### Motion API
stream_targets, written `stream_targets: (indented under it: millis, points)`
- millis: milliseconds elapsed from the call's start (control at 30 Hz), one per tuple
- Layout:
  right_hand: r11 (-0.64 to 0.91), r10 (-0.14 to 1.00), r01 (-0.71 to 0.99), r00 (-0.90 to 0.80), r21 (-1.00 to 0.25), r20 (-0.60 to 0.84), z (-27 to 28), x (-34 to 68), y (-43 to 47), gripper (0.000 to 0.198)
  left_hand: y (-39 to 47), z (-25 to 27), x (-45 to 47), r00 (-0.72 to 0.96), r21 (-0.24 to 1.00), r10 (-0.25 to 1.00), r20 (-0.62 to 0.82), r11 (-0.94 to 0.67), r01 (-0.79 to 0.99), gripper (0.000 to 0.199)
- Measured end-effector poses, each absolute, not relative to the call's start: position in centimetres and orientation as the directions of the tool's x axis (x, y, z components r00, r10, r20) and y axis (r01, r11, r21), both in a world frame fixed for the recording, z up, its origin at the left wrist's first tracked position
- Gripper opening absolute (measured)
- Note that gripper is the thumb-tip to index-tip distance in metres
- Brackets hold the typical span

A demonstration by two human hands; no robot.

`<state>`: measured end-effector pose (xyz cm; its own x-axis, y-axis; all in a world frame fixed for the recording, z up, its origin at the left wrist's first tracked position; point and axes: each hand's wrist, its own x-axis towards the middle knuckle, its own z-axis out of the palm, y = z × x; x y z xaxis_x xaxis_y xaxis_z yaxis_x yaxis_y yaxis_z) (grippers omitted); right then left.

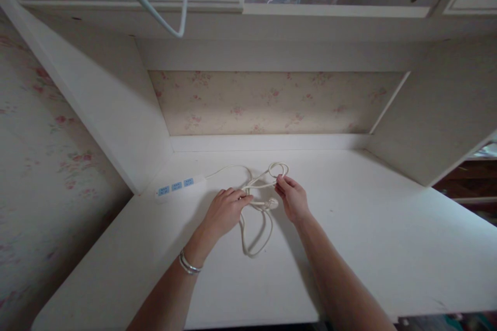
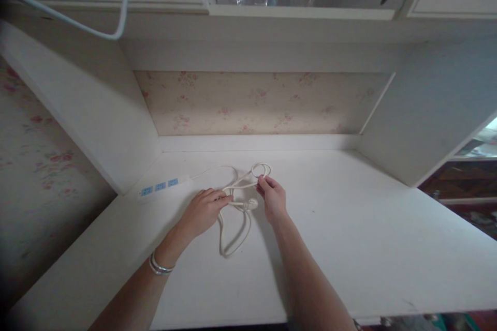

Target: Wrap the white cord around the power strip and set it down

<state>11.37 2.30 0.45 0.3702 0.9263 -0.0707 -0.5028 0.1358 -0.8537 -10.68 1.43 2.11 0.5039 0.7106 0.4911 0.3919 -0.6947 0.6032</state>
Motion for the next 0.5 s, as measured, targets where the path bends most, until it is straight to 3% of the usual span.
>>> stream_targets:
  millis: [200,367,500]
  points:
    - [0.159,0.936,-0.450,0.353,-0.879,-0.011,0.6,11.0,2.1,0.031,1.1,0.9,-10.2,0.370,0.725,0.809,0.457,-0.580,0.371,0.027]
    - [0.149,0.940,-0.462,0.340,-0.874,-0.019,0.2,10.3,2.2,0.030,0.9,0.0,-10.0,0.326,0.719,0.841,0.431,-0.538,0.440,0.042]
    - [0.170,0.936,-0.465,0.352,-0.869,-0.005,0.2,10.3,2.2,0.029,0.8,0.7,-9.6,0.228,0.802,0.863,0.451,-0.504,0.321,0.039]
